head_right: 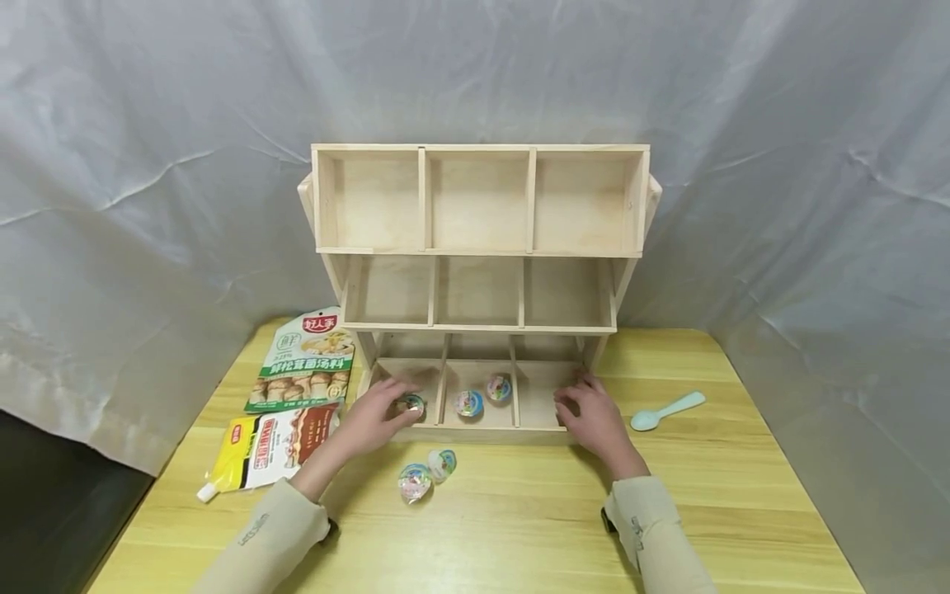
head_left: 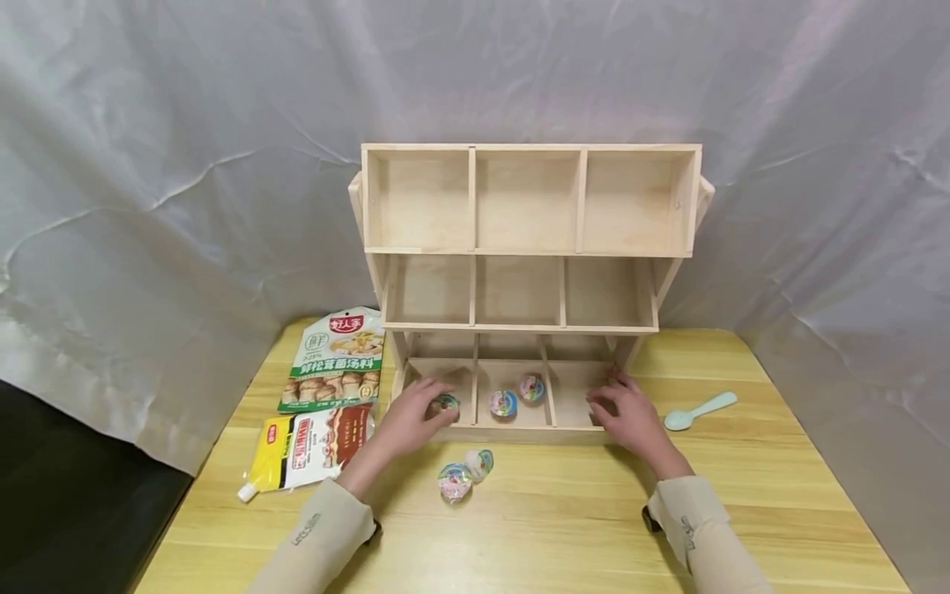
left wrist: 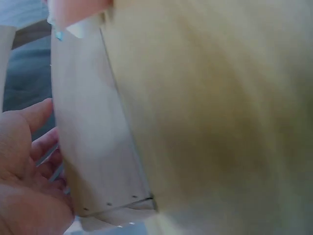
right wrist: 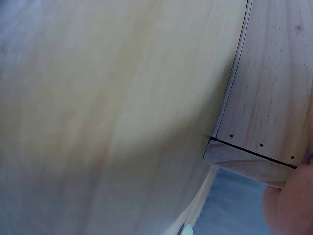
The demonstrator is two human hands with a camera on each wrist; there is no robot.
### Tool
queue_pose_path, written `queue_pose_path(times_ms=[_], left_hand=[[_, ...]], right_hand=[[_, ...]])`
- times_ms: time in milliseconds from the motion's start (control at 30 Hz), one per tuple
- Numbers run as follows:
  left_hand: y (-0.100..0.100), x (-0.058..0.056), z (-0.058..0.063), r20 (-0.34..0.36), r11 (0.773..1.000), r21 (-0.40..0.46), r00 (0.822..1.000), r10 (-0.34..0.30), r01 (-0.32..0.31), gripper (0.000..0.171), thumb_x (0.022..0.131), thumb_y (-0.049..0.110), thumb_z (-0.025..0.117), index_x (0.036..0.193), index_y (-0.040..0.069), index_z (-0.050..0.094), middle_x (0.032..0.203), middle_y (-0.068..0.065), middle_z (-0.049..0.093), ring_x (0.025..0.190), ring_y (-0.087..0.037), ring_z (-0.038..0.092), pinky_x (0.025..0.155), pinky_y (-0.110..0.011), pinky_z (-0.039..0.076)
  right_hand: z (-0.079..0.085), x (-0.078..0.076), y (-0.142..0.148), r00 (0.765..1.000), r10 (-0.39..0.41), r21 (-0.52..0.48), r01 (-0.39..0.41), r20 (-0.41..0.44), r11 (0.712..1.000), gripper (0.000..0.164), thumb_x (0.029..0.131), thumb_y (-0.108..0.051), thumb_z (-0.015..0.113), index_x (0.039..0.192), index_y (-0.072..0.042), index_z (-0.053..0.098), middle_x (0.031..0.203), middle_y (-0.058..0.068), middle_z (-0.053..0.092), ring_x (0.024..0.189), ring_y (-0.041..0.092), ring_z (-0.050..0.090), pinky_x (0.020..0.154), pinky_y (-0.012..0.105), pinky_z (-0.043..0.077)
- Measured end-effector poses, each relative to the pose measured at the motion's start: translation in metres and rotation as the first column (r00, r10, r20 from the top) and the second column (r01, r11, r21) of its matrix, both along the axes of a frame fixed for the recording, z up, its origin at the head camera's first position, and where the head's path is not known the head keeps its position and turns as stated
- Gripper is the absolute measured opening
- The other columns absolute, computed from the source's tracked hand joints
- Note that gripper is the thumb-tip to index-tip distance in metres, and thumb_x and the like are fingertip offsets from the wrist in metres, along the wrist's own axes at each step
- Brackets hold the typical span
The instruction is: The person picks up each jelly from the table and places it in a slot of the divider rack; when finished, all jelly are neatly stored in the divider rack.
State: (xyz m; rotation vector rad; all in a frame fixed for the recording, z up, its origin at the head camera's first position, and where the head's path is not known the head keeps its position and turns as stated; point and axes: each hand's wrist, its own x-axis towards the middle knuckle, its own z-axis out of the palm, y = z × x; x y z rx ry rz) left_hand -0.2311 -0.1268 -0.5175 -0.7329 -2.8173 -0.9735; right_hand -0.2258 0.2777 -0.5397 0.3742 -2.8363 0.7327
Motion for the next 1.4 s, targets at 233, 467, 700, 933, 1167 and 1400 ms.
queue_pose_path(times_ms=[233, 467, 700, 933, 1167, 1400], left_hand=[[-0.007, 0.0, -0.009, 0.033, 0.999, 0.034, 0.999, 0.011, -0.012, 0.041, 0.096, 0.028, 0.075, 0.132, 0.008, 0.067, 0.125, -0.006, 0.067, 0.111, -0.025, 0.061, 0.095, -0.046, 0.054], [-0.003, -0.003, -0.009, 0.007, 1.0, 0.012, 1.0, 0.019, -0.019, 0.041, 0.096, 0.029, 0.075, 0.131, 0.009, 0.068, 0.131, -0.009, 0.066, 0.115, -0.027, 0.061, 0.098, -0.049, 0.055], [-0.004, -0.002, -0.008, 0.024, 0.999, 0.0, 0.999, 0.035, -0.035, 0.039, 0.095, 0.028, 0.076, 0.13, 0.011, 0.068, 0.132, -0.009, 0.065, 0.123, -0.031, 0.06, 0.105, -0.053, 0.052], [-0.005, -0.002, -0.009, 0.013, 0.999, -0.005, 0.999, 0.031, -0.031, 0.04, 0.095, 0.031, 0.076, 0.13, 0.013, 0.068, 0.129, -0.007, 0.066, 0.116, -0.026, 0.062, 0.1, -0.048, 0.055], [-0.005, -0.003, -0.008, -0.002, 0.999, -0.013, 1.0, 0.031, -0.031, 0.039, 0.095, 0.032, 0.075, 0.129, 0.013, 0.068, 0.132, -0.008, 0.066, 0.12, -0.028, 0.061, 0.102, -0.051, 0.053], [-0.005, -0.003, -0.008, 0.012, 0.999, -0.026, 0.999, 0.031, -0.031, 0.039, 0.097, 0.034, 0.074, 0.13, 0.014, 0.068, 0.135, -0.008, 0.065, 0.12, -0.028, 0.061, 0.102, -0.049, 0.053]], right_hand=[[-0.001, 0.001, -0.001, 1.0, 0.006, -0.001, -0.006, 0.015, 1.0, 0.022, 0.098, -0.017, 0.068, 0.114, -0.004, 0.076, 0.135, 0.027, 0.065, 0.143, 0.049, 0.04, 0.111, 0.069, 0.04], [0.007, 0.001, -0.001, 1.0, 0.006, -0.005, -0.006, 0.028, 1.0, 0.024, 0.099, -0.016, 0.068, 0.118, -0.002, 0.074, 0.133, 0.027, 0.066, 0.142, 0.051, 0.04, 0.112, 0.07, 0.038], [0.029, 0.018, -0.046, 0.995, 0.095, -0.095, -0.095, 0.003, 0.991, 0.039, 0.095, -0.013, 0.073, 0.132, -0.003, 0.066, 0.128, 0.02, 0.066, 0.121, 0.045, 0.059, 0.104, 0.066, 0.048], [0.042, 0.055, -0.123, 0.944, 0.322, -0.097, -0.315, 0.076, 0.944, 0.043, 0.094, -0.018, 0.076, 0.136, -0.012, 0.066, 0.138, 0.011, 0.064, 0.125, 0.034, 0.063, 0.108, 0.056, 0.051], [0.03, 0.063, -0.154, 0.901, 0.421, 0.011, -0.424, 0.105, 0.906, 0.049, 0.09, -0.023, 0.081, 0.136, -0.016, 0.066, 0.135, 0.001, 0.065, 0.124, 0.022, 0.063, 0.107, 0.046, 0.053], [0.022, 0.06, -0.165, 0.87, 0.472, 0.081, -0.486, 0.144, 0.87, 0.043, 0.093, -0.025, 0.079, 0.134, -0.017, 0.068, 0.13, -0.001, 0.066, 0.118, 0.019, 0.064, 0.105, 0.043, 0.054]])
